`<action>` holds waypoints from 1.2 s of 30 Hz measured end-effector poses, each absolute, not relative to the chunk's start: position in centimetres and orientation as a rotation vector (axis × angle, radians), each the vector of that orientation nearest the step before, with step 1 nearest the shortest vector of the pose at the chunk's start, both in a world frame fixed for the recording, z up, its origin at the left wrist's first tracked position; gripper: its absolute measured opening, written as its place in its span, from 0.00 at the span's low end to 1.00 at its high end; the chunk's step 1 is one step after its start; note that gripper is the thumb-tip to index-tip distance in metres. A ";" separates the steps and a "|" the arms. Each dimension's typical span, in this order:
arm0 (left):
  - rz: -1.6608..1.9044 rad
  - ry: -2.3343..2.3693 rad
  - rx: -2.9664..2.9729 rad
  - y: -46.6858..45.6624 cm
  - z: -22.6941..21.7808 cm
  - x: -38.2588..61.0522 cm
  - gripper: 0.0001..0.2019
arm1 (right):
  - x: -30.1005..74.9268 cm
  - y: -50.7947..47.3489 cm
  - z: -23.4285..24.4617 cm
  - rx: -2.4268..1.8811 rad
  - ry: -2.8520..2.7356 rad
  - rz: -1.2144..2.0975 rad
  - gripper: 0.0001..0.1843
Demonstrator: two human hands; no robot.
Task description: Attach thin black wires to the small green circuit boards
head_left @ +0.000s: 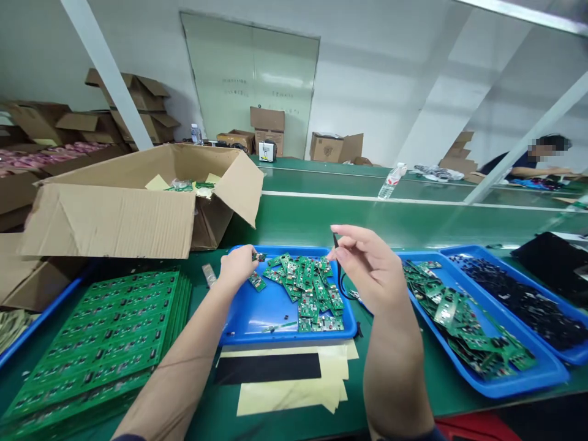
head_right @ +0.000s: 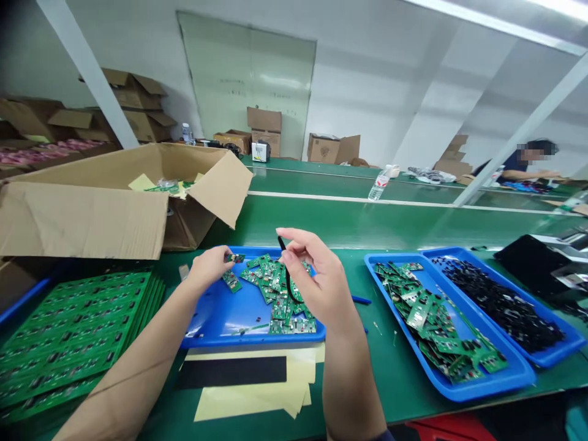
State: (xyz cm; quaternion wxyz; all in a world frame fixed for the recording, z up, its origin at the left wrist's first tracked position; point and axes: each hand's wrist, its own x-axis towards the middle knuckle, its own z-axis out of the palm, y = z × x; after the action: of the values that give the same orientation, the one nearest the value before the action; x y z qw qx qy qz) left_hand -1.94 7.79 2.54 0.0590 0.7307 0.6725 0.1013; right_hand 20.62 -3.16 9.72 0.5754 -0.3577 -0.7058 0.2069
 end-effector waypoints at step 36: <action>1.067 1.203 1.999 -0.2 10.2 1.1 0.15 | 16.0 -1.0 6.9 -0.798 -1.363 0.706 0.16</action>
State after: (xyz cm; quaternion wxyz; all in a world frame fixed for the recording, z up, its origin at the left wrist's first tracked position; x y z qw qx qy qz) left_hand 1.13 -0.24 10.18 0.2841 0.7471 0.4494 0.3989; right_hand 16.04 -1.05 6.91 0.6486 -0.3510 -0.5998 0.3104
